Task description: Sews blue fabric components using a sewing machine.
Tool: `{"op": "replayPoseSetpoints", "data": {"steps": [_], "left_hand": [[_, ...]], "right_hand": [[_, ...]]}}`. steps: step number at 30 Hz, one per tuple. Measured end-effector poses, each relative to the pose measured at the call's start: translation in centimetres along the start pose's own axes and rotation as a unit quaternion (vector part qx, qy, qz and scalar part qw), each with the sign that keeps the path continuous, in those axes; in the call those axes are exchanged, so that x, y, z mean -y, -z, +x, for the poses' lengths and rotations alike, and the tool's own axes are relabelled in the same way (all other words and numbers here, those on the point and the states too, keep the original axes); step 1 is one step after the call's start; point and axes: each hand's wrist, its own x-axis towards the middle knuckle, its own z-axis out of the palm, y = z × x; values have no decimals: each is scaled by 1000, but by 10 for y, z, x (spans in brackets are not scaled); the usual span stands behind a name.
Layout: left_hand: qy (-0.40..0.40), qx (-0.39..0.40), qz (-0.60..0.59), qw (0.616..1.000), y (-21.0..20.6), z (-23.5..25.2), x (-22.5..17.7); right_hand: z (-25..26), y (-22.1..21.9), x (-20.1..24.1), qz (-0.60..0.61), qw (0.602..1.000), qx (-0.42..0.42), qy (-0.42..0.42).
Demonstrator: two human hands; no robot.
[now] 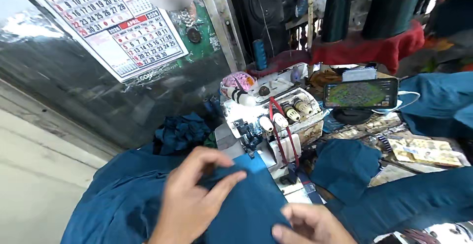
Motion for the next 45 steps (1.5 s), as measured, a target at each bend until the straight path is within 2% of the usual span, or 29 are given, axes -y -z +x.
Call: {"op": "replayPoseSetpoints", "data": {"steps": [3, 5, 7, 10, 14, 16, 17, 19, 23, 26, 29, 31, 34, 36, 39, 42, 45], "left_hand": [[45, 26, 118, 992, -38, -5, 52], [55, 24, 237, 970, -45, -12, 58], [59, 26, 299, 952, -45, -17, 57], [72, 21, 255, 964, -45, -14, 59], [102, 25, 66, 992, -35, -13, 46], [92, 21, 10, 995, -31, -12, 35], [83, 15, 19, 996, -31, -11, 33], [71, 12, 113, 991, -38, -9, 37], [92, 29, 208, 973, -52, -10, 52], [103, 30, 197, 975, -49, -8, 50], [109, 49, 177, 977, -43, -4, 37], [98, 49, 177, 978, -45, -4, 37], [93, 54, 184, 977, -47, -4, 36], [92, 52, 192, 976, -46, -2, 31], [77, 47, 202, 975, -51, -6, 35], [78, 43, 211, 973, -51, -4, 29], [74, 42, 214, 973, -53, -6, 33]], "right_hand": [[17, 1, -27, 23, 993, -64, -98], [19, 3, -26, 27, 992, -63, -104], [17, 4, -27, 17, 992, -56, -111], [19, 6, -32, -4, 993, -53, -105], [8, 6, -26, -52, 995, -27, -75], [0, 5, -23, -102, 993, -40, -33], [-1, 5, -26, -140, 988, -67, -11], [7, 7, -41, -200, 975, -99, -1], [14, 16, -47, -101, 993, -35, -47], [8, 21, -48, -74, 996, 8, -57], [7, 18, -54, -158, 986, -50, 16], [13, 19, -54, -196, 978, -59, 37], [16, 24, -51, -125, 992, 19, 3], [6, 25, -49, -68, 996, 36, -35], [-12, 15, -55, -18, 996, -49, -68], [-14, 6, -60, -8, 989, -140, -50], [-10, 3, -65, -31, 982, -184, -34]]}}
